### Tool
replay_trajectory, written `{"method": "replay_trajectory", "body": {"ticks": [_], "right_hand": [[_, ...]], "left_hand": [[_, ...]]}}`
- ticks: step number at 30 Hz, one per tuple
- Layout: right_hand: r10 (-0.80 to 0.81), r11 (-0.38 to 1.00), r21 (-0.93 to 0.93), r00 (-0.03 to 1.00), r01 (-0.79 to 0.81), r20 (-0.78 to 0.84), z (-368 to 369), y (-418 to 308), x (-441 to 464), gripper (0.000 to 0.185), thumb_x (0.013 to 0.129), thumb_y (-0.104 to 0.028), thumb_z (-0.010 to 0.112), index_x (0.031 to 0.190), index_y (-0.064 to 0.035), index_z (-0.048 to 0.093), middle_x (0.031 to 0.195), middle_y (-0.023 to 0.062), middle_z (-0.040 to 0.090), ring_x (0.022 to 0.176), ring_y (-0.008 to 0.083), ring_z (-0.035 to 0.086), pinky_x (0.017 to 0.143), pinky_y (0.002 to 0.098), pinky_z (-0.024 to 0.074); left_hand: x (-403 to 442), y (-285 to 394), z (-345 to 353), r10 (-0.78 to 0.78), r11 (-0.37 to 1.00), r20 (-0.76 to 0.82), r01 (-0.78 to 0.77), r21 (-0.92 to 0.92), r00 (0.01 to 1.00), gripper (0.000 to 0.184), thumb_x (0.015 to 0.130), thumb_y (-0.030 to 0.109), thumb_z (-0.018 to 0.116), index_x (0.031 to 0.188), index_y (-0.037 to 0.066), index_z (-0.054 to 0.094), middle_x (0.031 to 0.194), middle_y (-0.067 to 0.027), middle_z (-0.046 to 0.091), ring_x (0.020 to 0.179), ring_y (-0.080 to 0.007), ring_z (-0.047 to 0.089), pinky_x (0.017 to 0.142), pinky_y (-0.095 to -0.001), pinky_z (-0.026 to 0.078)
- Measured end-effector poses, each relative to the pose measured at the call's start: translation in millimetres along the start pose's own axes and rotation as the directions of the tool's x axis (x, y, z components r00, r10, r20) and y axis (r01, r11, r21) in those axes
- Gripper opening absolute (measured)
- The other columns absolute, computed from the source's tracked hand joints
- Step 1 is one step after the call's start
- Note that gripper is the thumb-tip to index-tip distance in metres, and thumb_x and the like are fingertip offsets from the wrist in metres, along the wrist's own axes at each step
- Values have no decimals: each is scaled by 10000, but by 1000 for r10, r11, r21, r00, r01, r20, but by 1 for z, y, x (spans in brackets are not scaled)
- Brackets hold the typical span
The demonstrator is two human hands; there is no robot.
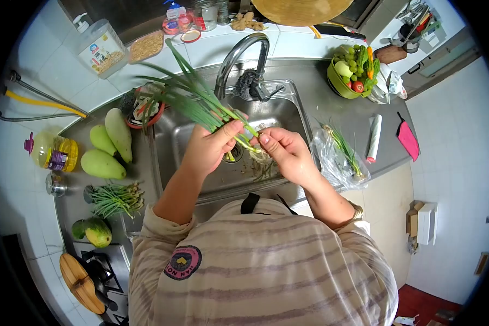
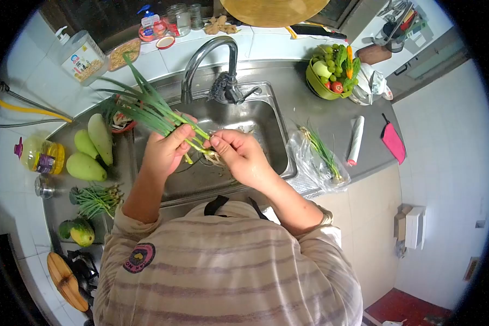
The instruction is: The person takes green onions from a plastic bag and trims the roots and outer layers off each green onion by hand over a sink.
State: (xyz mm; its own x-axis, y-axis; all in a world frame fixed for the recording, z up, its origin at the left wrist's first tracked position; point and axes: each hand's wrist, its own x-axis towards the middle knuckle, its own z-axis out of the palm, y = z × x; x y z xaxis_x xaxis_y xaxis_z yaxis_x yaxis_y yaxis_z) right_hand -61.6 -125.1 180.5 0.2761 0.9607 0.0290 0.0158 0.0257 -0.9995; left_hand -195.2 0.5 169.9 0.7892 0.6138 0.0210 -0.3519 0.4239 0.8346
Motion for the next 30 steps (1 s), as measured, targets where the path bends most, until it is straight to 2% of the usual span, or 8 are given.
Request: {"method": "replay_trajectory", "body": {"ticks": [2, 4, 10, 11, 13, 19, 25, 30], "right_hand": [[-8, 998, -66, 1000, 9, 9, 0, -2, 0, 174, 895, -152, 520, 893, 0, 603, 734, 6, 592, 677, 56, 493, 637, 209, 407], [-353, 900, -321, 926, 296, -135, 5, -2, 4, 120, 815, -117, 614, 876, -15, 621, 753, 53, 618, 699, 135, 550, 663, 260, 429], [-571, 706, -549, 818, 447, -68, 0, 0, 7, 140, 721, -45, 689, 849, -31, 635, 807, 89, 628, 722, 172, 568, 673, 288, 437], [-571, 707, -549, 818, 447, -69, 0, 2, 7, 140, 721, -45, 689, 849, -31, 635, 807, 89, 628, 722, 172, 568, 673, 288, 437], [-463, 874, -250, 870, 417, -167, 1, 6, 7, 94, 741, -19, 670, 826, -18, 630, 823, 74, 623, 725, 139, 558, 666, 258, 431], [-258, 947, 113, 924, 299, -282, -1, 7, 4, 44, 816, -24, 614, 827, 10, 589, 840, 41, 587, 747, 81, 521, 681, 213, 417], [-392, 886, 95, 842, 454, -371, -6, 7, 5, 55, 843, -40, 584, 853, 10, 563, 860, 34, 584, 771, 72, 511, 698, 204, 417], [-387, 918, -48, 866, 393, -316, -5, 1, 4, 140, 857, -79, 562, 961, 15, 550, 897, 79, 590, 803, 123, 543, 729, 245, 432]], "left_hand": [[-2, 1, -4, -51, 999, 15, 51, -8, 999, 135, 842, 41, 555, 963, -10, 522, 767, -35, 507, 582, -53, 391, 475, -159, 297], [-2, -2, -5, -48, 998, 34, 49, -35, 998, 133, 844, 41, 553, 963, -10, 525, 758, -36, 510, 580, -57, 396, 474, -157, 298], [-6, 2, 5, -42, 997, 20, 43, -69, 999, 132, 843, 63, 577, 951, -9, 554, 732, -37, 544, 545, -43, 402, 440, -159, 272], [-8, 4, 6, -68, 996, 28, 69, -55, 997, 125, 846, 64, 572, 950, -3, 555, 736, -42, 549, 546, -46, 408, 439, -160, 275], [-9, 2, 8, -60, 996, 18, 61, -62, 998, 122, 850, 67, 566, 954, 4, 555, 735, -45, 550, 546, -47, 409, 440, -160, 278], [-13, -3, 7, -22, 1000, 42, 23, -14, 999, 112, 860, 87, 551, 955, 30, 530, 763, -58, 549, 550, -58, 409, 428, -151, 277], [-13, -4, 5, 44, 997, 15, -45, 60, 999, 96, 869, 80, 535, 952, 32, 525, 757, -58, 554, 550, -56, 415, 431, -145, 287], [-15, 1, 7, 72, 991, -11, -71, 111, 997, 87, 875, 76, 525, 949, 32, 515, 758, -62, 557, 552, -49, 421, 435, -137, 298]]}}
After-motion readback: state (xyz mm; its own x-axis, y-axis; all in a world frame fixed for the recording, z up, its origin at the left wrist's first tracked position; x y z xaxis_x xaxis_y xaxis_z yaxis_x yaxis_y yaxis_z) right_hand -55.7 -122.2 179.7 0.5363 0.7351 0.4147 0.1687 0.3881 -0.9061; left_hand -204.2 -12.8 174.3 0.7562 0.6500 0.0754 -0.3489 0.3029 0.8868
